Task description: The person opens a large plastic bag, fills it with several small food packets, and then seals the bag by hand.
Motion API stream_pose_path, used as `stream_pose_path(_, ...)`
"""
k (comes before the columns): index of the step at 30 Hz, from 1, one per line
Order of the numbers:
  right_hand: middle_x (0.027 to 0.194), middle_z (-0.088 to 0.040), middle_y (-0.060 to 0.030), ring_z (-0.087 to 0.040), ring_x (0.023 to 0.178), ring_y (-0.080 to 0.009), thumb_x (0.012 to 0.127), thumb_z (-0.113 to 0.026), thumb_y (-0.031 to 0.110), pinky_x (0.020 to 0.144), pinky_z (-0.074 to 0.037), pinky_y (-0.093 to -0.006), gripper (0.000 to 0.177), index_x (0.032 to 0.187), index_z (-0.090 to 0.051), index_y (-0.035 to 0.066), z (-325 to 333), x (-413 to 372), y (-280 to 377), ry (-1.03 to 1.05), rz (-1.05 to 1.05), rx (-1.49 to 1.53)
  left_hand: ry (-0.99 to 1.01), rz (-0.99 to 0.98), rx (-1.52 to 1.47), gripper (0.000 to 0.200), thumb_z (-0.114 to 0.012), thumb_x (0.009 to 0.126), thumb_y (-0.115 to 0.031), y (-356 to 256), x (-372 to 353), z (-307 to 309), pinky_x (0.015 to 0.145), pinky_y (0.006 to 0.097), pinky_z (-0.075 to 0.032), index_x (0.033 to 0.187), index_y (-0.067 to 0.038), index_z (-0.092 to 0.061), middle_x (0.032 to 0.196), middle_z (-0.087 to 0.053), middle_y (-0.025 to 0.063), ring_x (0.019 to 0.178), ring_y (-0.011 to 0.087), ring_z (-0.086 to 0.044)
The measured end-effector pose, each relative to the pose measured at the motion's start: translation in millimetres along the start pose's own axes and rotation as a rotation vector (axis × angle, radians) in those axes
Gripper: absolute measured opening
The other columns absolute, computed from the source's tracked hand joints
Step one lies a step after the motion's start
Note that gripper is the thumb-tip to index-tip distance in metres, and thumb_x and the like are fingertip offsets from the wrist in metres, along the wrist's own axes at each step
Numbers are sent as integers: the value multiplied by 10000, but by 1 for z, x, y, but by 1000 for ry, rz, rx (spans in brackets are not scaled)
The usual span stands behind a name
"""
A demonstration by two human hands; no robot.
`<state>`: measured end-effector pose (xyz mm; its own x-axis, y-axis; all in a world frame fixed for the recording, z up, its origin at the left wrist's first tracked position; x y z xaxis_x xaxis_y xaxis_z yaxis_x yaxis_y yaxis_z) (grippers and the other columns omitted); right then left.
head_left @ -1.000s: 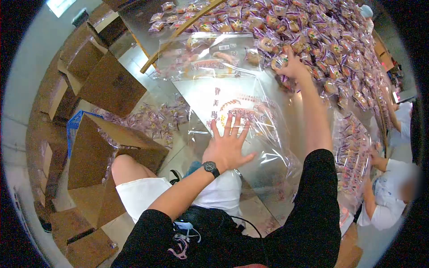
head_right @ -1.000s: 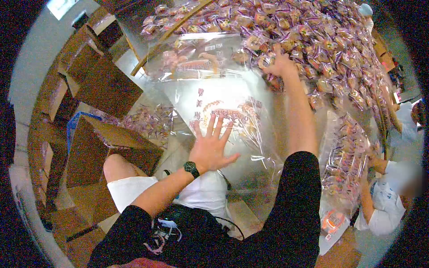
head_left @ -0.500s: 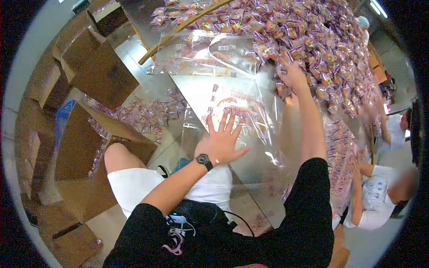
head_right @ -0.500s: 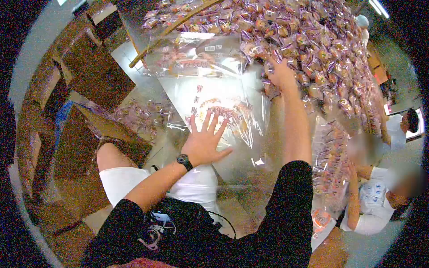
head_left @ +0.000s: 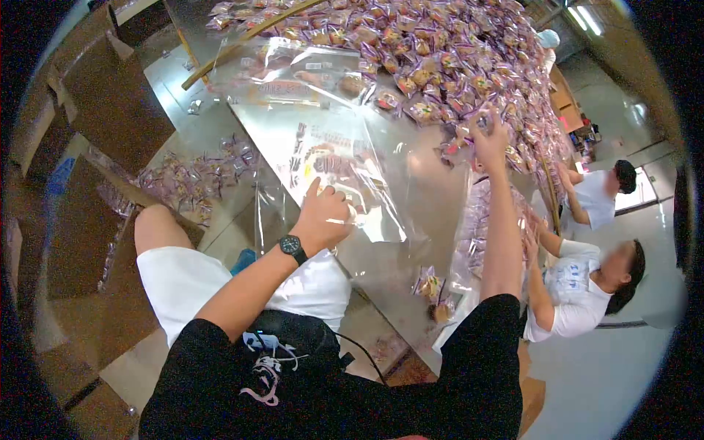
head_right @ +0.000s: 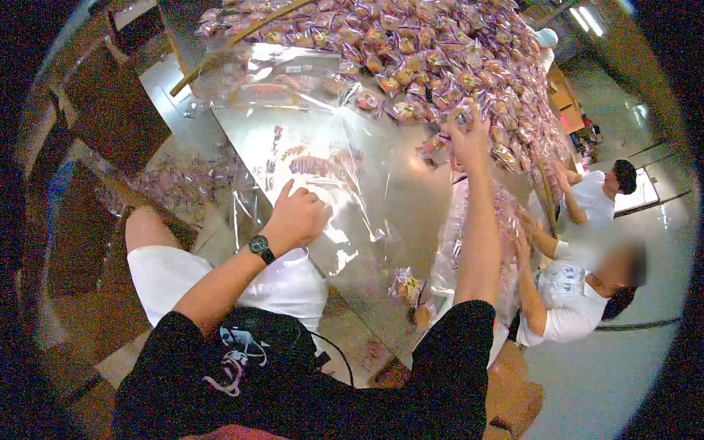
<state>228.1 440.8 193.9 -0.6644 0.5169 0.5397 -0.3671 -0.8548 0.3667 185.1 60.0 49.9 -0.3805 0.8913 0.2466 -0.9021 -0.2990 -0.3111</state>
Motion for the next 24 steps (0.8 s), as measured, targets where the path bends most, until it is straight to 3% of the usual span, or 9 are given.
stream_pose_path(2,1423,-481,-295,-531,1292,-395,830,-784,309,1089,-424,-460,750,1483,-486,88,21,-14,22,-62,-11,134,-134,-33,-109,374,-620,930,-311,-5,-11,-12,1124,603,-346,1229,-89,-652,1175,-690,149,1245,334,-578)
stream_pose_path(3,1420,-518,-237,-523,1302,-332,826,-794,272,1102,-405,-427,805,1498,-437,8,28,-26,29,-67,-75,283,11,33,-141,382,-606,930,-251,-8,-11,-16,1094,568,-404,1248,-41,-628,1351,-621,167,1343,341,-517)
stream_pose_path(7,1300,-580,-154,-573,1214,-281,847,-751,151,1062,-444,-395,724,1467,-421,-25,52,-75,57,-10,22,539,20,-138,-188,377,-635,861,-141,-44,-41,16,939,424,-522,1225,-42,-625,1238,-640,125,1183,322,-590)
stream_pose_path(11,1170,-614,-66,-621,1054,-188,864,-704,77,931,-520,-347,553,1370,-487,27,34,-138,61,33,-265,1072,-171,-376,-87,422,-683,817,-155,-70,-102,42,862,386,-504,1236,-131,-639,1188,-626,73,1045,241,-606)
stream_pose_path(15,1103,-632,-26,-640,984,-147,917,-662,100,835,-562,-354,421,1313,-519,82,4,-179,47,35,-531,1049,-490,-148,135,396,-650,832,-168,-61,-91,90,906,393,-481,1228,-170,-651,1084,-675,-2,998,216,-640)
stream_pose_path(18,1098,-644,-53,-665,974,-191,1033,-547,232,794,-584,-395,280,1286,-525,114,-11,-185,24,12,-610,1089,90,18,40,274,-673,791,-106,0,-61,51,739,412,-545,1060,-144,-707,946,-726,90,851,273,-696)
stream_pose_path(19,1099,-646,-60,-667,970,-200,1052,-516,262,791,-585,-403,273,1282,-525,116,-23,-184,-9,20,-642,1131,-282,-79,-225,241,-676,768,-65,14,-61,86,668,412,-555,996,-129,-725,884,-716,119,750,315,-682)
stream_pose_path(22,1104,-653,-72,-673,969,-233,1088,-420,358,803,-585,-436,321,1268,-527,115,-40,-181,-81,81,-648,1191,-864,203,-341,221,-670,785,-16,37,-69,179,667,376,-544,983,-101,-722,896,-696,70,775,276,-692)
stream_pose_path(24,1099,-656,-72,-676,966,-234,1089,-419,358,804,-585,-448,317,1264,-527,116,-47,-182,-100,116,-658,1183,-511,-103,-123,223,-675,795,6,30,-61,136,675,363,-544,991,-89,-725,907,-694,77,764,258,-685)
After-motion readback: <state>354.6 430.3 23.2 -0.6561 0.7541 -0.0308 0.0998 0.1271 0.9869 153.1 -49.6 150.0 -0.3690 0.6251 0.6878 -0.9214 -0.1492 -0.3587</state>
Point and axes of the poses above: each hand's wrist, its own x-axis towards the middle knuckle, its own z-axis out of the back of the hand, y = z × x, the point moved 8 cm from there along x, towards the middle knuckle
